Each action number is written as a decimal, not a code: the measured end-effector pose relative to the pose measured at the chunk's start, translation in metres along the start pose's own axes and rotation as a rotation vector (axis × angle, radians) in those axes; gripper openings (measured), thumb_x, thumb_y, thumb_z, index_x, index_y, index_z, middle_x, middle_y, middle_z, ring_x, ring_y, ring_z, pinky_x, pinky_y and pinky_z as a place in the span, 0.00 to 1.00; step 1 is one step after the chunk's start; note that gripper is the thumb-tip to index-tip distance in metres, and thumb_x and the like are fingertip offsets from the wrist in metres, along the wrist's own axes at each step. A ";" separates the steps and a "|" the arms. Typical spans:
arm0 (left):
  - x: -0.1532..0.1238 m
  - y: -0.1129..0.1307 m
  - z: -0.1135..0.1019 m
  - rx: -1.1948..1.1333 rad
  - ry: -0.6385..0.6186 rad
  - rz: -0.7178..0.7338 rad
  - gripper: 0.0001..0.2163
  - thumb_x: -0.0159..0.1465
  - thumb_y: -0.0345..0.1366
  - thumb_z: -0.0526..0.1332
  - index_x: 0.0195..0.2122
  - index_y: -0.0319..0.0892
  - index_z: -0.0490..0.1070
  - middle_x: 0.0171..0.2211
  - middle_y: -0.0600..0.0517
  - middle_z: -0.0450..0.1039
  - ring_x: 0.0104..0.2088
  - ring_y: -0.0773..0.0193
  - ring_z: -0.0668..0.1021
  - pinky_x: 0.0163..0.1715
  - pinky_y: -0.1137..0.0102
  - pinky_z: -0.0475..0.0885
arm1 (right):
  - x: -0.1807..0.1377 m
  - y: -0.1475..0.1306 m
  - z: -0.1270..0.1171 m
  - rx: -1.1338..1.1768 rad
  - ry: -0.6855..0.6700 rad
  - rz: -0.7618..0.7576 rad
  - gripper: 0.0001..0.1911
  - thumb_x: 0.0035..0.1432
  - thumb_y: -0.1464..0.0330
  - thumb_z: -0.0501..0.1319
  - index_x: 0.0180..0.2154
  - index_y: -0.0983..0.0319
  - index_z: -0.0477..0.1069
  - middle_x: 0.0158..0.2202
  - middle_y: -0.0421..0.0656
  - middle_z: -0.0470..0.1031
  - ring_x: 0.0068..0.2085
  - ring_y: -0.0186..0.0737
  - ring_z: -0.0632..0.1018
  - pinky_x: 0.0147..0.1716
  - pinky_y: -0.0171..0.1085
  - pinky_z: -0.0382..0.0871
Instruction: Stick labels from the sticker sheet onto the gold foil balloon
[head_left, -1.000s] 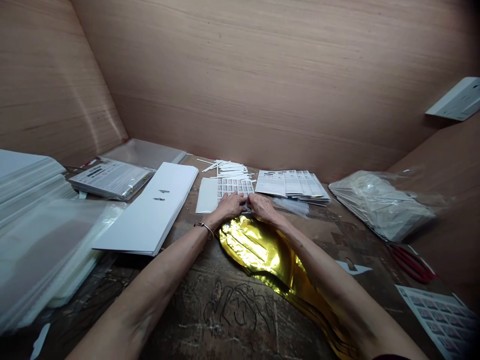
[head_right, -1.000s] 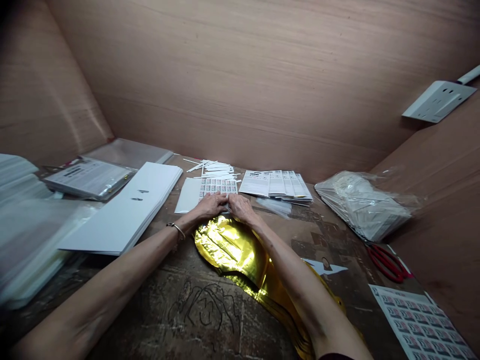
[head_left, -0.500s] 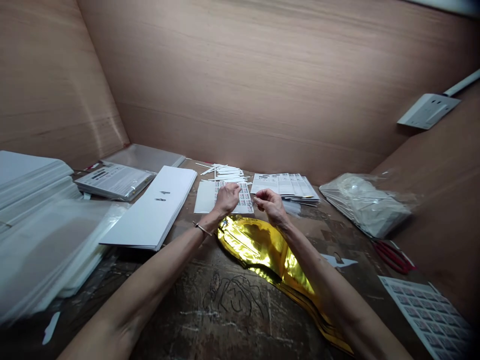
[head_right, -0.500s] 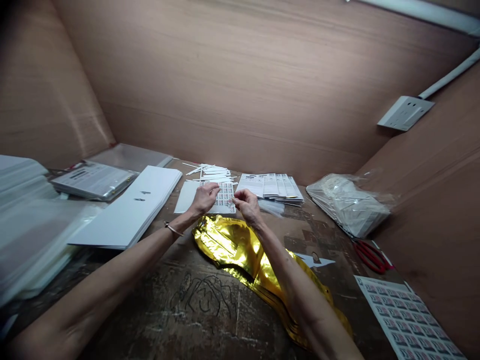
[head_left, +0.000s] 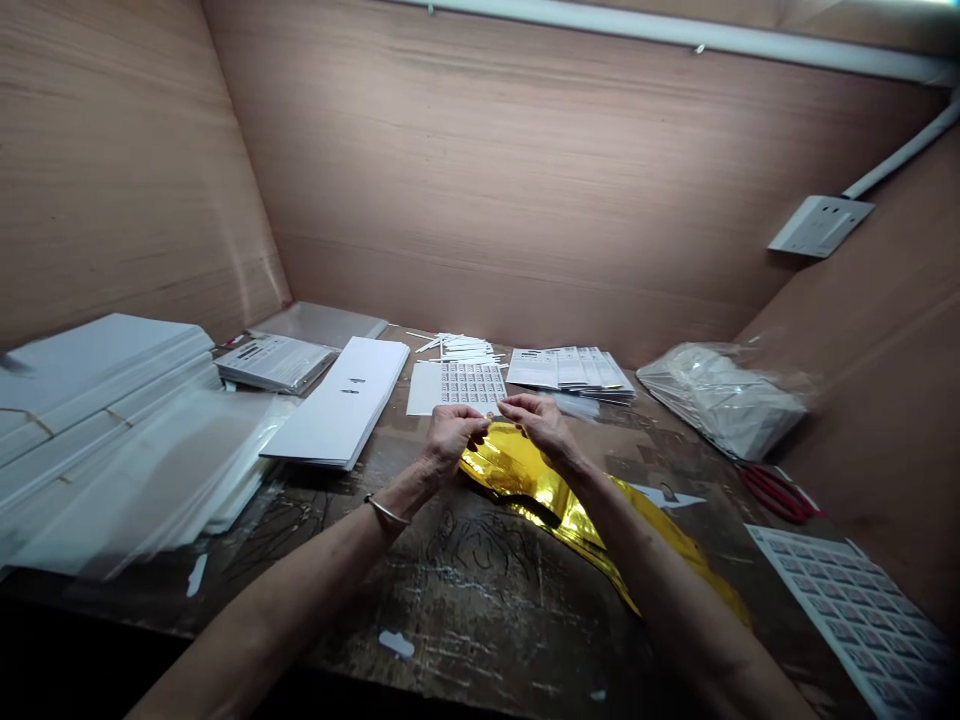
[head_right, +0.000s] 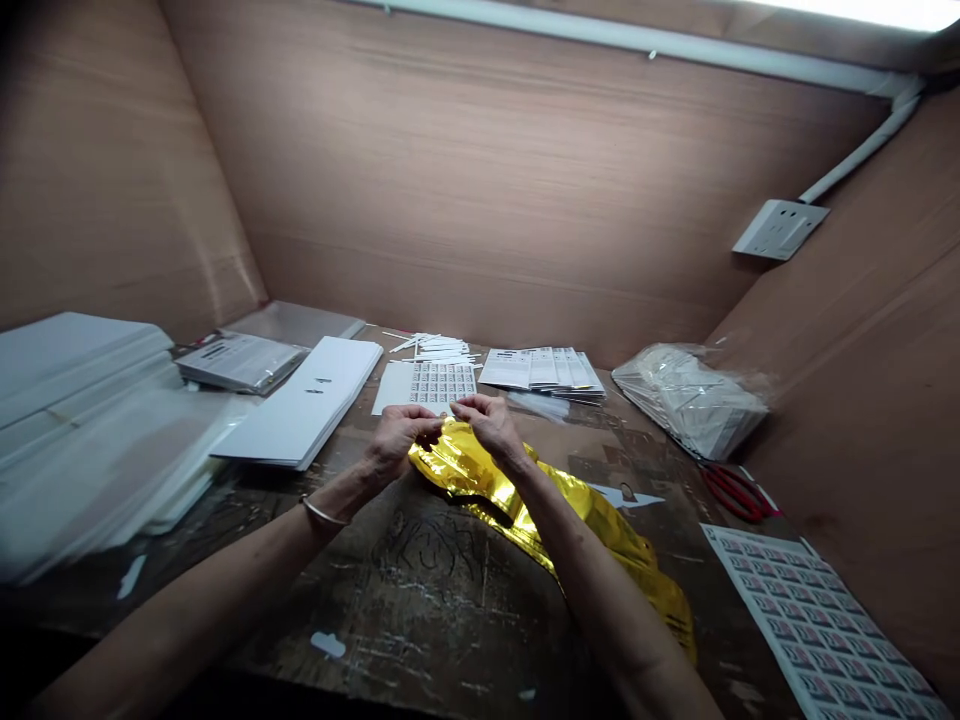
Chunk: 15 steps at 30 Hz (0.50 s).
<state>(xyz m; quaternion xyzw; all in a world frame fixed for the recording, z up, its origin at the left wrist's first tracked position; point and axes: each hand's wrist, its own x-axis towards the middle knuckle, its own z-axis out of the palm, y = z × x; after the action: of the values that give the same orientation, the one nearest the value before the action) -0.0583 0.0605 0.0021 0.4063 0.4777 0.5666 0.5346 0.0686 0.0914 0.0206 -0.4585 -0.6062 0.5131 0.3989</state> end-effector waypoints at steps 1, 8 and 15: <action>-0.003 0.001 -0.001 0.011 0.003 -0.007 0.05 0.39 0.31 0.60 0.14 0.35 0.64 0.11 0.56 0.62 0.13 0.75 0.63 0.15 0.77 0.57 | -0.002 -0.001 0.000 -0.025 -0.039 0.019 0.13 0.37 0.63 0.59 0.23 0.67 0.68 0.19 0.38 0.66 0.21 0.28 0.64 0.22 0.30 0.56; -0.016 0.002 -0.003 0.105 0.000 -0.041 0.04 0.41 0.29 0.58 0.13 0.35 0.63 0.11 0.56 0.61 0.13 0.76 0.63 0.15 0.78 0.57 | -0.002 0.008 0.003 -0.250 -0.096 -0.074 0.08 0.37 0.67 0.57 0.17 0.67 0.64 0.16 0.37 0.62 0.21 0.28 0.61 0.21 0.30 0.53; -0.025 0.013 -0.020 0.182 0.037 -0.244 0.18 0.53 0.48 0.51 0.28 0.34 0.64 0.14 0.53 0.65 0.10 0.73 0.63 0.08 0.78 0.52 | 0.001 0.010 0.022 -0.308 -0.034 -0.044 0.09 0.36 0.66 0.56 0.16 0.66 0.63 0.16 0.36 0.59 0.21 0.28 0.60 0.21 0.30 0.52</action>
<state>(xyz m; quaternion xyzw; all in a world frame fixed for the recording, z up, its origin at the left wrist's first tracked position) -0.0778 0.0337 0.0121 0.3815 0.5827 0.4592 0.5514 0.0492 0.0877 0.0071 -0.4922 -0.6943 0.4126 0.3247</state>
